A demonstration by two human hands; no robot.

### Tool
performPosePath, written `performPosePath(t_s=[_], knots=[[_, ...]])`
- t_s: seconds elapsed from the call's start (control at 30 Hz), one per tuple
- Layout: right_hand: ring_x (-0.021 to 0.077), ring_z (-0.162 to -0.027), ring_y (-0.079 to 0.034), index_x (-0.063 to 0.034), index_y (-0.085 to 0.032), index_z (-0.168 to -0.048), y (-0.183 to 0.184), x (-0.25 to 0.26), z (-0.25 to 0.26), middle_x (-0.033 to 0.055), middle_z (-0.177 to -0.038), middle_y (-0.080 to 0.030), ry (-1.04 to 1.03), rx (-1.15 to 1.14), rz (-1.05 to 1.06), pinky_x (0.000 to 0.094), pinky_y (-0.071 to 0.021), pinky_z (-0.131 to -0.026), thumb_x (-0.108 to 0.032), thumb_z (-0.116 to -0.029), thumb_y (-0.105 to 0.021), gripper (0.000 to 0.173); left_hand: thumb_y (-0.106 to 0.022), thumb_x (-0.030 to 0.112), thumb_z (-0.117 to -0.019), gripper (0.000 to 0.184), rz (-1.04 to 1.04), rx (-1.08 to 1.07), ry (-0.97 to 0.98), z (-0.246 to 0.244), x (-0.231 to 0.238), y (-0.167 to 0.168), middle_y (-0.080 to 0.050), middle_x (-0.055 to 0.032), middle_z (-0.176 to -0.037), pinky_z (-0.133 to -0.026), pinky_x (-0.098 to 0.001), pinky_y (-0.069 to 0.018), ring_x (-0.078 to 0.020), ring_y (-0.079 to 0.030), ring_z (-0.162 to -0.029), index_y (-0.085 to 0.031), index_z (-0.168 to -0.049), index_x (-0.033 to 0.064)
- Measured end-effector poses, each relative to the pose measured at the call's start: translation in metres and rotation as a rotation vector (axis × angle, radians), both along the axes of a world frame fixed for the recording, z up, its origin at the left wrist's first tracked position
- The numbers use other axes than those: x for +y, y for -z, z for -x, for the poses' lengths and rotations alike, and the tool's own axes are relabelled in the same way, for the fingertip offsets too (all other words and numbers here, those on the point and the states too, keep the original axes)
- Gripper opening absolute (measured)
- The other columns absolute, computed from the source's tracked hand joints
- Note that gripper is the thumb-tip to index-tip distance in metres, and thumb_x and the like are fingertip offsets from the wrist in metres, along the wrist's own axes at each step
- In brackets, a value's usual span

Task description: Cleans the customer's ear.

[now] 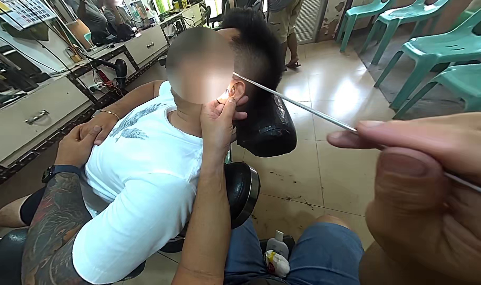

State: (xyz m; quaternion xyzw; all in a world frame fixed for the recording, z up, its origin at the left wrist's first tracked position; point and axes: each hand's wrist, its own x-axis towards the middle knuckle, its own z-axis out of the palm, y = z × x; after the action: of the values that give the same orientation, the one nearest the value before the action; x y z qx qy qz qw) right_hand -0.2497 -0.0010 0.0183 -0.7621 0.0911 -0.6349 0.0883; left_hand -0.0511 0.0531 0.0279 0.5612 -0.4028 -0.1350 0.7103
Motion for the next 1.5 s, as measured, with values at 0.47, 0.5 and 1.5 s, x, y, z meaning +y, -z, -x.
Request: performPosePath(t_s=[0.47,0.5,1.5], knots=[[0.0159,-0.094,-0.069,-0.0047,-0.073,-0.111,0.002,-0.002,-0.016,0.0082,-0.099,-0.076,-0.053,0.003,0.037,0.0322,-0.0517,-0.082,-0.017,-0.1046,-0.059,0.019,-0.045,0.007,-0.1078,0.034,0.096,-0.026,0.085,-0.043,-0.026,0.024,-0.069,-0.0094,-0.106,-0.071,-0.0234,-0.0582,-0.0119,-0.070,-0.080,-0.039,-0.141,0.0084],[0.0166,-0.094,-0.069,-0.0042,-0.073,-0.111,0.002,-0.003,-0.018,0.0086,-0.099,-0.076,-0.044,0.014,0.049,0.0328,-0.0516,-0.083,-0.016,-0.1046,-0.059,0.020,-0.044,0.008,-0.1087,0.032,0.084,-0.015,0.068,-0.036,-0.024,0.022,-0.068,-0.0098,-0.108,-0.072,-0.0237,-0.0586,-0.0121,-0.070,-0.081,-0.039,-0.141,0.0084],[0.0151,-0.094,-0.067,-0.0018,-0.075,-0.111,-0.003,-0.012,-0.027,0.0102,-0.100,-0.075,-0.083,0.040,0.034,0.0290,-0.0505,-0.081,-0.015,-0.1056,-0.057,0.023,-0.041,0.009,-0.1098,0.035,0.027,-0.010,0.016,-0.010,-0.011,0.017,-0.065,-0.0114,-0.113,-0.073,-0.0258,-0.0584,-0.0146,-0.069,-0.084,-0.035,-0.144,0.0109]])
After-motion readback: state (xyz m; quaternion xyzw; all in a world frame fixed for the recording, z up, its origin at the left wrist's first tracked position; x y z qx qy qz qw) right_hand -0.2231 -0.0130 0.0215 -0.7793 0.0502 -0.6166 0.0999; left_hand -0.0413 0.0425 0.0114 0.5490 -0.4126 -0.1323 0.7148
